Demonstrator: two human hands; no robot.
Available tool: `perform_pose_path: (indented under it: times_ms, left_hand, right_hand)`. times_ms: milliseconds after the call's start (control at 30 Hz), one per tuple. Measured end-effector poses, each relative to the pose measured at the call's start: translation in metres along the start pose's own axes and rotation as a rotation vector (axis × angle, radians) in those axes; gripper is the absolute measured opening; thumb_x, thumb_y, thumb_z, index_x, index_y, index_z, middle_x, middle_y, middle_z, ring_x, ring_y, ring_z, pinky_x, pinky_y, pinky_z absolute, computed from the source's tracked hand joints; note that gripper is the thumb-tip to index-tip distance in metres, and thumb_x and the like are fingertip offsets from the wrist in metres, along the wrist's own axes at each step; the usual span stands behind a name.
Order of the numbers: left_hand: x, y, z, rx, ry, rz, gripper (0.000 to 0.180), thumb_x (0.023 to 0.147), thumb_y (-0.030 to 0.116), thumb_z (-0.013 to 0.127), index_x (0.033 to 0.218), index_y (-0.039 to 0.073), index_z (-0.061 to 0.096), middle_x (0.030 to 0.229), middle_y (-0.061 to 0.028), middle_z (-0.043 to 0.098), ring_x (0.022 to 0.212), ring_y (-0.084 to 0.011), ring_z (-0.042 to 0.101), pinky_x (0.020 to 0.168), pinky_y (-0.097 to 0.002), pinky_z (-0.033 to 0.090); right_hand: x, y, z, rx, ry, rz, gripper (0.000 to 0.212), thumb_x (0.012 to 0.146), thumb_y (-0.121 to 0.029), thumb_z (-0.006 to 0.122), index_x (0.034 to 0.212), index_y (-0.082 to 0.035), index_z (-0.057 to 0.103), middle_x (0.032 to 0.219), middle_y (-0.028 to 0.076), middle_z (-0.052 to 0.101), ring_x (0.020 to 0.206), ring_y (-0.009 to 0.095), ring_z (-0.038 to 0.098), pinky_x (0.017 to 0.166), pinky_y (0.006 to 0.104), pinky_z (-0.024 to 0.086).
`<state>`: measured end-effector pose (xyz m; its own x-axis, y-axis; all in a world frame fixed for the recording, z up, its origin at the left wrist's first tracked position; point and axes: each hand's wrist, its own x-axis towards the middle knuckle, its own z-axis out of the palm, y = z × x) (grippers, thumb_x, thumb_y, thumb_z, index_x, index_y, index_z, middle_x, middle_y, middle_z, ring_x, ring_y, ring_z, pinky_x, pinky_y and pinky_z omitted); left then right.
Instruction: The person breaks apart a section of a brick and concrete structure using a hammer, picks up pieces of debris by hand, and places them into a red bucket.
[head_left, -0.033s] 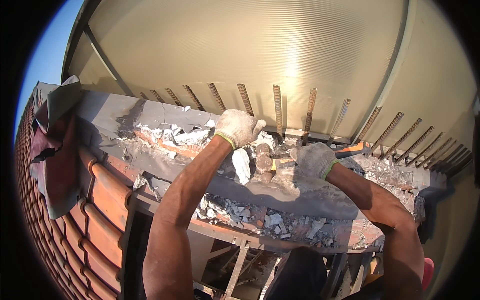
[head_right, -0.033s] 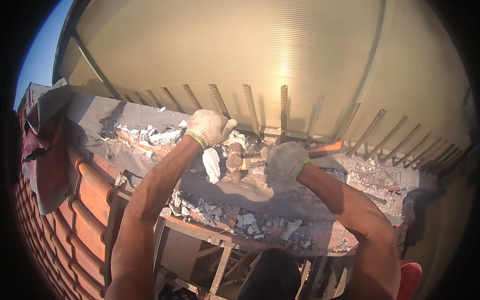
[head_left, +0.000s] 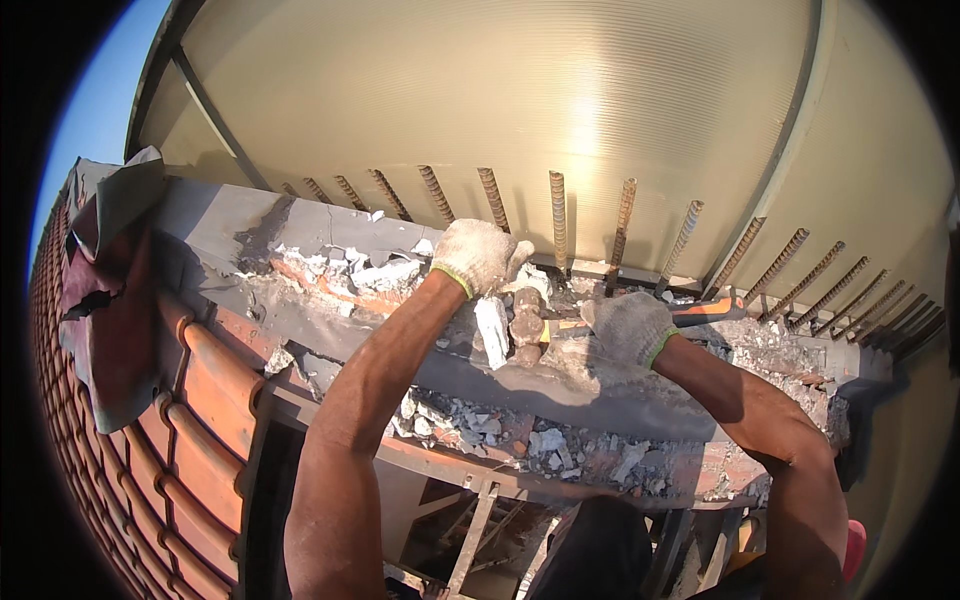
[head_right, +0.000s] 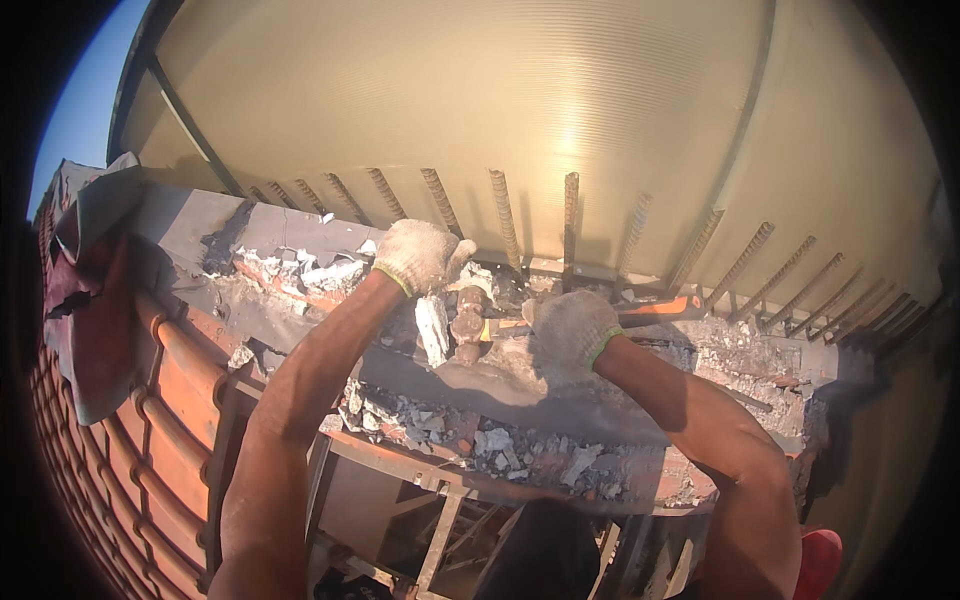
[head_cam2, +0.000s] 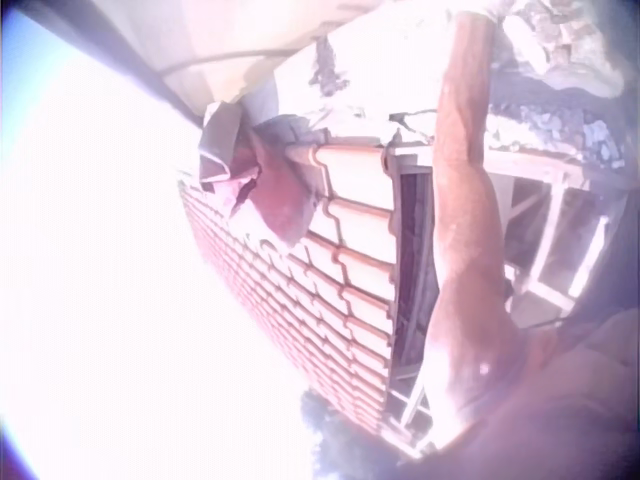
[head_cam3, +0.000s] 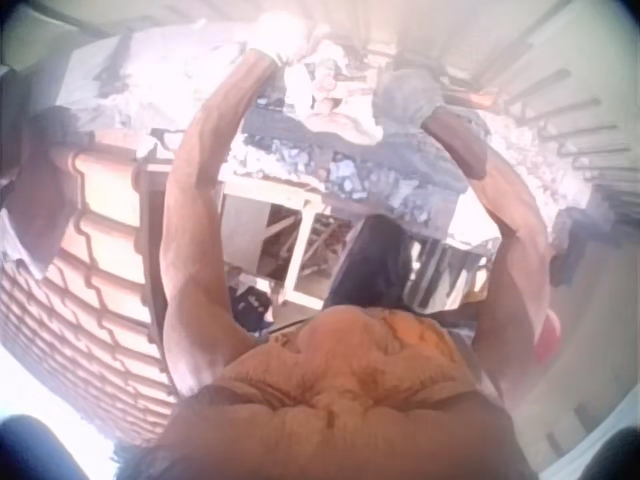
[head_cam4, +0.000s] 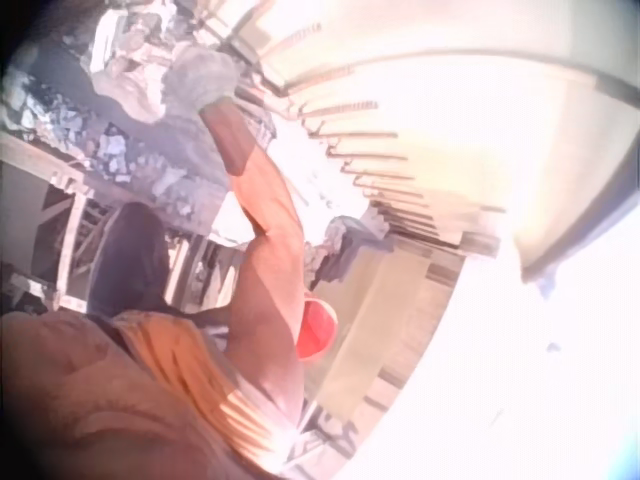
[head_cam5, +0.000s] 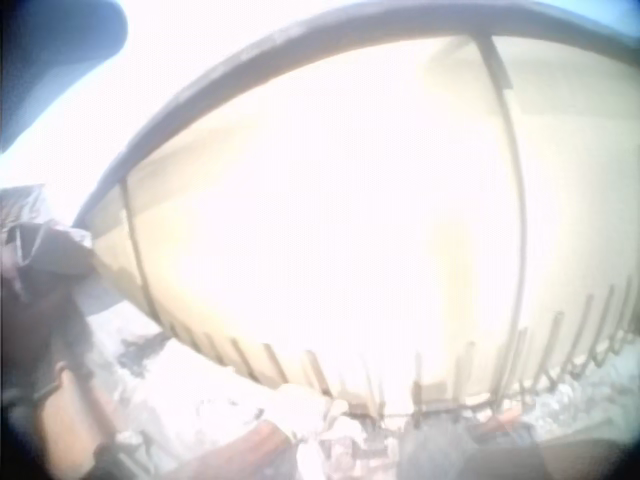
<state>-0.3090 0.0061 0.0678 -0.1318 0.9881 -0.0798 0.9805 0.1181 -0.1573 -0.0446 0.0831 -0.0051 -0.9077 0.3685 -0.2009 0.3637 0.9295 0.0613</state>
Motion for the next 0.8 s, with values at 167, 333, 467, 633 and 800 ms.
perform_pose_path:
  times_ms: [167,333,467,633,800]
  left_hand:
    - [-0.005,-0.003,0.001,0.007,-0.015,0.002,0.062,0.112,0.051,0.039,0.097,0.011,0.084,0.092,-0.0194,0.079,0.093,-0.0404,0.077,0.09,-0.0543,0.06]
    - [-0.001,-0.006,0.002,0.002,0.003,-0.001,0.062,0.112,0.051,0.039,0.099,0.011,0.084,0.093,-0.0197,0.079,0.095,-0.0403,0.077,0.091,-0.0546,0.059]
    - [-0.005,-0.008,0.0,0.0,-0.06,-0.042,0.061,0.112,0.052,0.039,0.103,0.012,0.085,0.097,-0.0203,0.079,0.099,-0.0402,0.077,0.095,-0.0541,0.059]
    - [0.02,-0.002,-0.003,0.002,-0.035,-0.001,0.061,0.111,0.051,0.041,0.102,0.009,0.085,0.099,-0.021,0.08,0.101,-0.0417,0.076,0.095,-0.0541,0.059]
    - [0.052,-0.026,0.003,-0.012,-0.01,-0.069,0.066,0.109,0.055,0.044,0.096,0.005,0.084,0.096,-0.0238,0.079,0.099,-0.0428,0.077,0.095,-0.0545,0.059]
  right_hand:
    - [-0.029,-0.019,-0.024,-0.01,0.11,-0.305,0.024,0.091,-0.023,0.07,0.109,-0.008,0.077,0.094,0.015,0.08,0.092,0.035,0.081,0.077,0.0497,0.064]
    - [0.003,-0.009,-0.02,0.044,0.147,0.012,0.021,0.091,-0.026,0.07,0.101,-0.009,0.076,0.092,0.016,0.079,0.088,0.035,0.08,0.074,0.0507,0.063]
    - [-0.016,-0.017,-0.017,-0.02,0.225,-0.236,0.017,0.09,-0.023,0.068,0.096,-0.008,0.074,0.085,0.015,0.076,0.079,0.035,0.078,0.067,0.0505,0.062]
    - [0.002,0.007,-0.017,-0.026,0.156,0.005,0.017,0.091,-0.021,0.067,0.101,-0.008,0.073,0.091,0.016,0.078,0.087,0.033,0.08,0.072,0.0515,0.063]
    - [-0.024,-0.009,-0.029,0.105,0.27,-0.136,0.015,0.093,-0.02,0.068,0.1,-0.007,0.069,0.09,0.016,0.077,0.085,0.036,0.079,0.073,0.0514,0.062]
